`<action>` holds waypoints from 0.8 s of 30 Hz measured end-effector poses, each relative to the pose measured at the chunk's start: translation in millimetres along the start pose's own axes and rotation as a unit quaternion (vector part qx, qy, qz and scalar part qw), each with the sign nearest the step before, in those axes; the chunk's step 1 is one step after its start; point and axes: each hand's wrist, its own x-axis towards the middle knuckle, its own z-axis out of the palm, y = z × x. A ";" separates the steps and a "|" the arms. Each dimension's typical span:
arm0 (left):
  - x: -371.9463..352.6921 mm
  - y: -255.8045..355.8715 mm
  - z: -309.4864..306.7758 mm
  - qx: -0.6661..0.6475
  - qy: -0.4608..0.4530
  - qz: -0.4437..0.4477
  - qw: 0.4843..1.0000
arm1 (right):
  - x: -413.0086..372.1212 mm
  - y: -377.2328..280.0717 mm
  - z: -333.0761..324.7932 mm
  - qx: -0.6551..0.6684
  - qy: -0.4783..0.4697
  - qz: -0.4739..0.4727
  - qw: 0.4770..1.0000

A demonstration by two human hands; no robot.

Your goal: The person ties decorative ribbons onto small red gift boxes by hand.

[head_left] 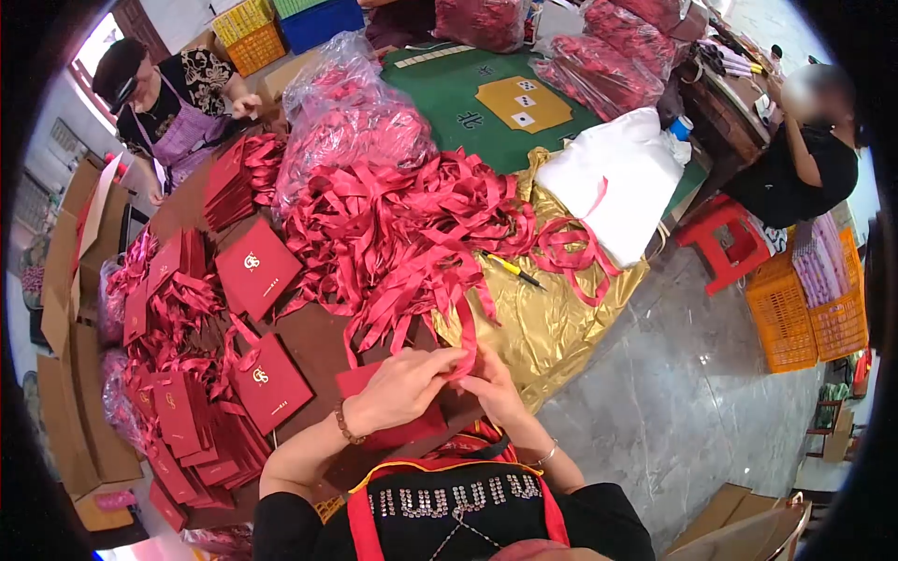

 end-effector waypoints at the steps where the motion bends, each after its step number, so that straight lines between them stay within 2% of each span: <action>1: -5.0 -7.0 4.0 0.049 0.026 0.008 0.998 | 2.1 1.3 -5.0 0.027 -0.017 -0.007 0.999; 2: -9.7 -13.2 5.2 0.049 0.025 0.004 0.998 | 3.8 -2.3 -2.9 0.029 -0.017 -0.003 0.999; 4: -17.3 -23.0 5.6 0.096 0.023 0.009 0.995 | 7.8 -12.7 4.8 0.136 -0.055 -0.067 0.987; 5: -19.7 -24.4 7.7 0.105 0.038 -0.008 0.994 | 10.1 -11.2 -3.6 0.181 -0.109 -0.062 0.975; 6: -23.1 -27.3 9.0 0.105 0.036 -0.014 0.994 | 12.7 -10.8 -9.3 0.186 -0.108 -0.058 0.975; 8: -30.4 -33.0 10.4 0.199 0.130 -0.029 0.971 | 18.1 -10.5 -18.0 0.149 -0.176 -0.033 0.973; 9: -34.1 -33.7 10.6 0.230 0.175 -0.053 0.956 | 18.7 -8.7 -20.2 0.102 -0.163 -0.030 0.981; 10: -38.4 -31.9 7.0 0.247 0.193 -0.094 0.945 | 20.8 -9.5 -21.8 0.107 -0.161 -0.027 0.981; 12: -43.9 -30.5 0.1 0.318 0.198 -0.152 0.915 | 24.1 -14.3 -24.0 -0.011 -0.185 -0.016 0.983; 13: -45.6 -29.5 -1.7 0.317 0.196 -0.156 0.915 | 24.0 -19.2 -22.0 -0.010 -0.191 -0.004 0.982; 15: -48.6 -27.8 -1.4 0.278 0.197 -0.245 0.908 | 26.4 -20.8 -22.7 -0.035 -0.200 0.022 0.979; 18: -50.3 -30.4 10.4 0.235 0.238 -0.284 0.899 | 27.5 -21.5 -21.8 -0.118 -0.217 0.073 0.966; 19: -54.8 -35.9 17.0 0.126 0.264 -0.312 0.904 | 28.6 -23.9 -22.4 -0.141 -0.228 0.070 0.961; 23: -51.4 -24.9 32.0 0.061 0.323 -0.272 0.905 | 34.5 -19.6 -26.2 -0.206 -0.259 0.066 0.941; 24: -50.5 -20.6 33.6 -0.030 0.348 -0.285 0.892 | 36.2 -18.3 -25.7 -0.215 -0.264 0.074 0.937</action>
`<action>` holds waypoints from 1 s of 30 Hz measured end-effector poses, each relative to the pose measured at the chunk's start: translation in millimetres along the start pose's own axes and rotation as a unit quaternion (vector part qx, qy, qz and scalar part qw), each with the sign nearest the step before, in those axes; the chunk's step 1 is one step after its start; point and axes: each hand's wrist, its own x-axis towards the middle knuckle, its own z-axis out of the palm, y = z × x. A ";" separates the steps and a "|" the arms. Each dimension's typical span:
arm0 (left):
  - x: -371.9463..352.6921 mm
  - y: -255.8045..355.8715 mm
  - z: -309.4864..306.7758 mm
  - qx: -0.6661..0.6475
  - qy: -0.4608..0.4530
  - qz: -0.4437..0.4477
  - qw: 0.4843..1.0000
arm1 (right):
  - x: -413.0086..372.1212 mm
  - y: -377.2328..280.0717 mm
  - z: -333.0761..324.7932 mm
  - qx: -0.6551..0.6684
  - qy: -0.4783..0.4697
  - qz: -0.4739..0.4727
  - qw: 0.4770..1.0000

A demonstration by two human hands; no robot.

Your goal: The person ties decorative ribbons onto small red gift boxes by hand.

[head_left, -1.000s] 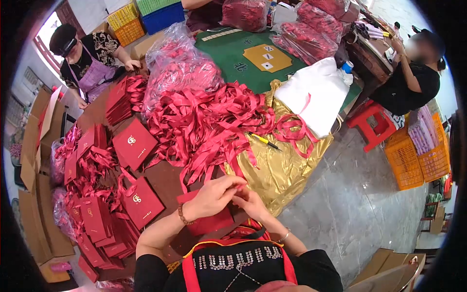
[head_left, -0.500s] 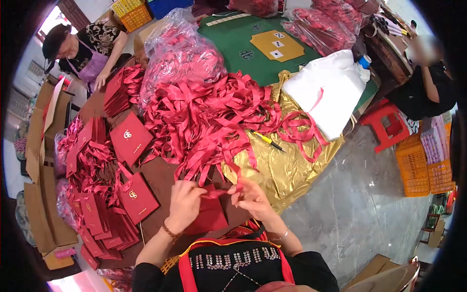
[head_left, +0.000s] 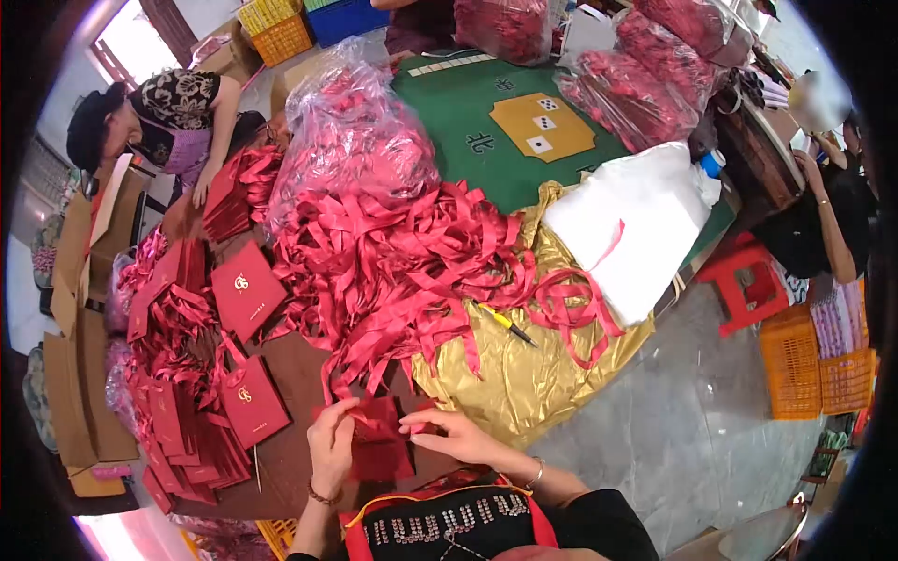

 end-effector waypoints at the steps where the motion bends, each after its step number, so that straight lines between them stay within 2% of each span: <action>1: -2.8 3.6 0.9 -0.084 0.000 -0.049 0.995 | 2.2 -0.7 0.2 0.003 -0.002 -0.001 1.000; 2: -3.3 6.8 2.0 -0.079 0.001 -0.050 0.996 | 6.0 -2.4 0.3 -0.007 -0.015 -0.005 1.000; 4: -3.0 11.5 4.3 -0.166 0.033 -0.115 0.979 | 9.8 -2.2 3.1 -0.018 -0.031 -0.007 0.999; 10: -12.2 11.6 7.5 -0.227 0.066 -0.092 0.967 | 15.2 -5.6 15.0 0.015 -0.040 0.000 0.999; 12: -13.1 16.1 8.5 -0.291 0.139 -0.086 0.943 | 14.6 -11.5 15.4 -0.002 -0.044 -0.002 0.999; 13: -13.2 9.9 4.5 -0.319 0.136 -0.092 0.934 | 15.2 -12.4 16.3 -0.005 -0.044 0.000 0.999; 15: -15.6 6.4 -13.5 -0.350 0.128 -0.103 0.922 | 19.9 -19.1 17.6 -0.022 0.019 -0.008 1.000; 16: -15.1 9.6 -24.3 -0.356 0.121 -0.104 0.921 | 21.7 -45.9 8.8 -0.145 0.018 0.050 0.988; 17: -15.1 2.7 -32.9 -0.348 0.135 -0.071 0.925 | 24.6 -50.4 3.0 -0.169 0.063 0.053 0.982; 18: -14.1 7.3 -44.8 -0.338 0.144 -0.085 0.926 | 27.2 -53.7 -2.1 -0.192 0.108 0.053 0.974; 20: -5.2 -6.0 -63.5 -0.286 0.160 -0.066 0.942 | 32.8 -73.2 -19.0 -0.192 0.203 -0.008 0.960; 22: 6.0 -15.1 -72.2 -0.266 0.140 -0.078 0.950 | 42.0 -100.6 -39.7 -0.242 0.270 -0.150 0.920; 24: 15.6 -20.0 -73.9 -0.171 0.103 -0.076 0.977 | 59.4 -127.1 -61.3 -0.163 0.311 -0.269 0.897; 26: 20.6 -7.0 -66.1 -0.150 0.072 -0.086 0.982 | 78.4 -181.0 -83.9 -0.128 0.307 -0.255 0.908; 28: 25.6 -2.3 -56.8 -0.141 0.031 -0.063 0.987 | 100.9 -233.6 -108.6 -0.140 0.303 -0.239 0.912; 30: 28.1 6.6 -52.1 -0.075 0.000 -0.020 0.997 | 126.3 -268.5 -135.6 -0.072 0.305 -0.223 0.923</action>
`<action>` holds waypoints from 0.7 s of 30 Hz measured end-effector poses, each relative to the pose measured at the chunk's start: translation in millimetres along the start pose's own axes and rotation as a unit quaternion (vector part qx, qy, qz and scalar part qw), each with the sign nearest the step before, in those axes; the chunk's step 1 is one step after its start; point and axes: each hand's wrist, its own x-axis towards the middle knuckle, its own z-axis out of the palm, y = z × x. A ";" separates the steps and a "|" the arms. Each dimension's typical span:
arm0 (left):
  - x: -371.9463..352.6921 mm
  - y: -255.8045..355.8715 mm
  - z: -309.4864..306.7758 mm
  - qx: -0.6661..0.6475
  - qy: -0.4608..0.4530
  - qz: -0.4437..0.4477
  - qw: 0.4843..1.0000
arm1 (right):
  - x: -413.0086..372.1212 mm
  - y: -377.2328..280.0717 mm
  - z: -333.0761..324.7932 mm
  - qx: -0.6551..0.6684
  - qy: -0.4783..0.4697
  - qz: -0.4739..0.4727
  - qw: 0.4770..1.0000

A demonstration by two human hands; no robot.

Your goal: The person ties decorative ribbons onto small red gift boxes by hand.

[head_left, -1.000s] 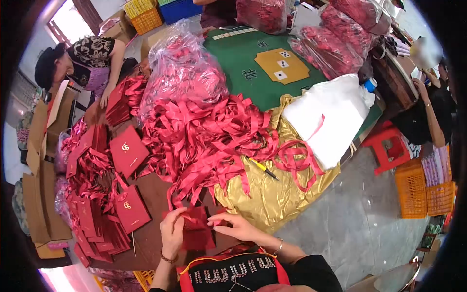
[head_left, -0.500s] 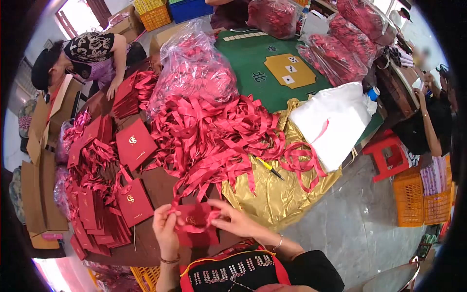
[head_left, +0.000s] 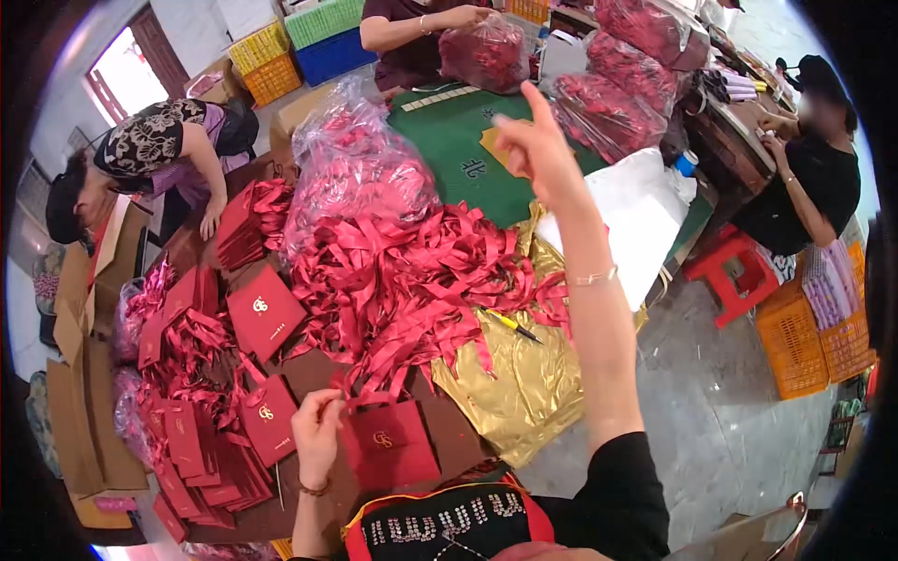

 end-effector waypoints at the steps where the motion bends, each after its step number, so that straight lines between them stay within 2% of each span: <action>1: -0.8 1.7 1.7 0.008 -0.013 0.016 1.000 | 2.0 -3.2 2.9 0.001 -0.002 -0.004 1.000; 3: -0.9 -6.9 3.6 -0.015 0.008 0.035 0.999 | -5.9 -12.5 14.1 -0.090 -0.007 -0.077 0.993; 5: -5.9 -8.9 2.7 -0.022 0.020 0.020 0.999 | -54.1 10.4 43.3 -0.091 -0.140 -0.088 0.982; 6: -5.7 0.3 0.5 -0.051 -0.019 0.015 0.998 | -80.0 24.9 61.2 -0.259 -0.229 -0.141 0.928; 7: -5.6 9.0 -2.1 -0.080 -0.059 0.011 0.995 | -106.5 33.5 79.2 -0.205 -0.363 -0.161 0.894; 8: -6.2 15.1 -5.4 -0.085 -0.055 0.001 0.995 | -132.3 39.0 95.9 -0.166 -0.438 -0.113 0.876; 10: -4.3 29.0 -15.9 -0.001 -0.168 0.051 0.984 | -162.7 77.9 116.8 -0.164 -0.451 -0.242 0.843; 11: -3.5 38.9 -17.5 -0.055 -0.172 0.040 0.983 | -168.5 87.9 117.4 -0.160 -0.454 -0.243 0.842; 13: -3.0 36.9 -29.1 -0.077 -0.159 0.013 0.984 | -172.9 96.8 118.0 -0.223 -0.595 -0.046 0.771; 14: -0.9 35.2 -35.8 -0.103 -0.152 -0.012 0.983 | -173.1 96.9 113.5 -0.225 -0.595 -0.049 0.770; 15: -1.4 32.8 -44.3 -0.137 -0.132 -0.069 0.979 | -172.7 94.0 105.2 -0.175 -0.582 -0.005 0.794; 16: -2.2 21.0 -49.7 -0.166 -0.105 -0.047 0.979 | -170.6 88.7 98.1 -0.124 -0.566 0.039 0.814; 17: -3.6 15.9 -59.2 -0.159 -0.101 -0.049 0.981 | -167.4 79.6 92.6 -0.132 -0.551 0.097 0.818; 18: -3.0 12.5 -64.2 -0.154 -0.098 -0.049 0.982 | -166.0 79.5 89.9 -0.138 -0.547 0.091 0.821; 20: -5.8 6.7 -62.1 -0.165 -0.112 -0.045 0.979 | -172.6 87.5 84.1 -0.107 -0.481 0.156 0.856; 21: -6.1 5.7 -60.9 -0.174 -0.120 -0.049 0.976 | -180.7 97.6 87.8 -0.108 -0.445 0.060 0.887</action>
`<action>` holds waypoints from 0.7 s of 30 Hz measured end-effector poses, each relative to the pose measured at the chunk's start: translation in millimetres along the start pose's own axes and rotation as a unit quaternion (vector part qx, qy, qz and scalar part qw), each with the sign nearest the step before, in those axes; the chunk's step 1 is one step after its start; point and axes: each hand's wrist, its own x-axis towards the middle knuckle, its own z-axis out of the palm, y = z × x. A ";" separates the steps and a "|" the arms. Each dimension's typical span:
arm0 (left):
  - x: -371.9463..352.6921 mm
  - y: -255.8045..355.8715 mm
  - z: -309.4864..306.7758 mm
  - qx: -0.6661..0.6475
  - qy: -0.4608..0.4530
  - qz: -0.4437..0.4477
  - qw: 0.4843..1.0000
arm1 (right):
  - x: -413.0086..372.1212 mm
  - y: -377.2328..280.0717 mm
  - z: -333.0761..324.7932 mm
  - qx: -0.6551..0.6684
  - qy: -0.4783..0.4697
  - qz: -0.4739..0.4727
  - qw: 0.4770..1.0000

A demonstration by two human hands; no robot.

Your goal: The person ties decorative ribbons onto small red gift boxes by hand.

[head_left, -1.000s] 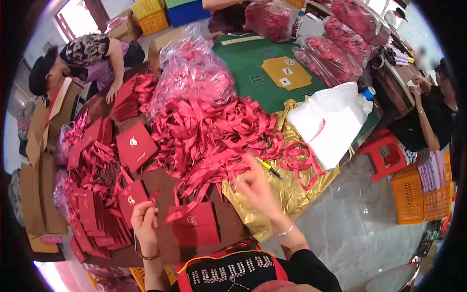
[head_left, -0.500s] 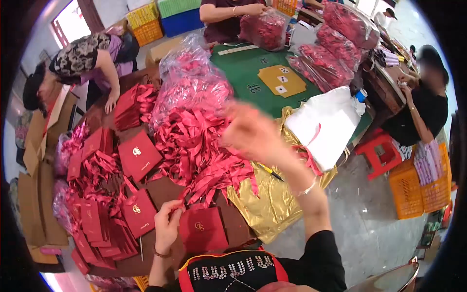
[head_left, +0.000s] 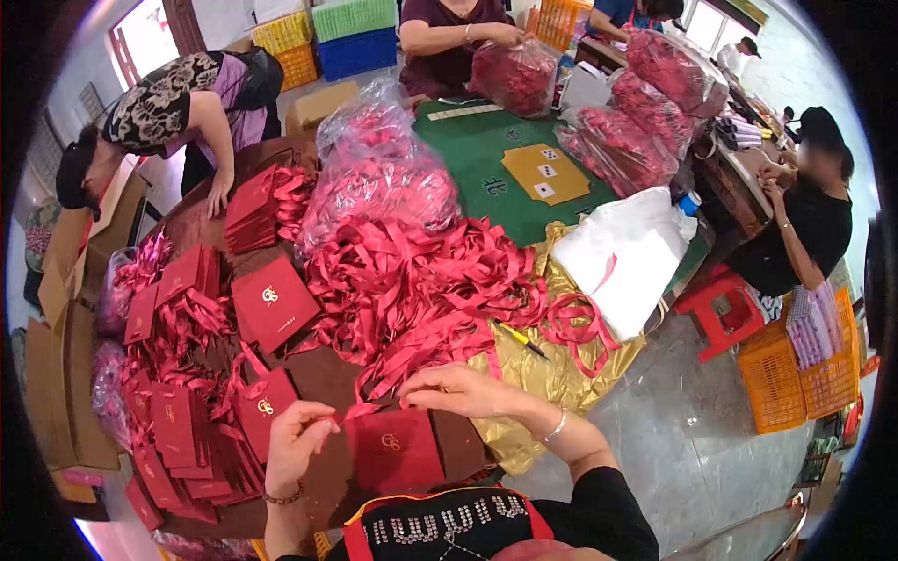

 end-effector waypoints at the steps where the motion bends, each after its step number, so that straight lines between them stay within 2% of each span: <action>1: 0.4 2.4 6.9 0.017 -0.011 -0.039 0.999 | 1.6 -0.2 8.3 -0.005 0.003 -0.002 1.000; 3: 5.0 4.9 25.6 0.060 -0.054 -0.019 0.997 | 8.2 -0.4 25.4 0.044 -0.035 0.077 0.995; 5: 9.0 -3.7 38.2 0.137 -0.108 0.074 0.982 | 11.9 12.9 52.5 0.108 -0.039 0.075 0.991; 7: 9.2 -1.3 43.5 0.107 -0.098 0.065 0.987 | 11.9 10.3 63.0 0.240 0.002 0.076 0.968; 9: 8.4 3.9 42.8 0.065 -0.082 0.024 0.994 | 9.1 19.7 62.5 0.173 0.072 0.032 0.982; 10: 7.5 -9.4 36.9 0.084 -0.074 0.031 0.993 | 6.3 15.8 61.5 0.198 0.100 0.059 0.973; 11: 3.6 -9.5 33.0 0.082 -0.072 0.024 0.994 | 5.5 20.6 62.7 0.166 0.131 0.027 0.977; 13: -1.9 -5.3 23.3 0.074 -0.075 -0.009 0.994 | 4.1 26.3 54.7 0.099 0.165 0.088 0.977; 15: -10.7 -14.5 2.9 0.087 -0.054 -0.072 0.992 | 10.0 37.2 53.5 0.099 0.298 0.060 0.948; 16: -14.4 -15.3 -0.8 0.044 -0.026 -0.072 0.996 | 17.2 41.2 48.9 -0.147 0.374 -0.026 0.916; 17: -20.6 -15.3 -6.1 0.042 0.008 -0.115 0.992 | 23.9 44.2 46.0 -0.057 0.403 -0.021 0.913; 18: -27.0 -23.3 -21.1 0.092 0.005 -0.119 0.989 | 26.8 39.6 46.4 0.078 0.380 -0.013 0.922; 19: -30.8 -24.0 -23.0 0.056 0.031 -0.106 0.992 | 28.7 32.3 48.9 0.211 0.357 -0.004 0.910; 21: -37.3 -39.4 -38.3 -0.015 0.048 -0.101 0.994 | 32.7 28.0 56.9 0.136 0.355 0.026 0.924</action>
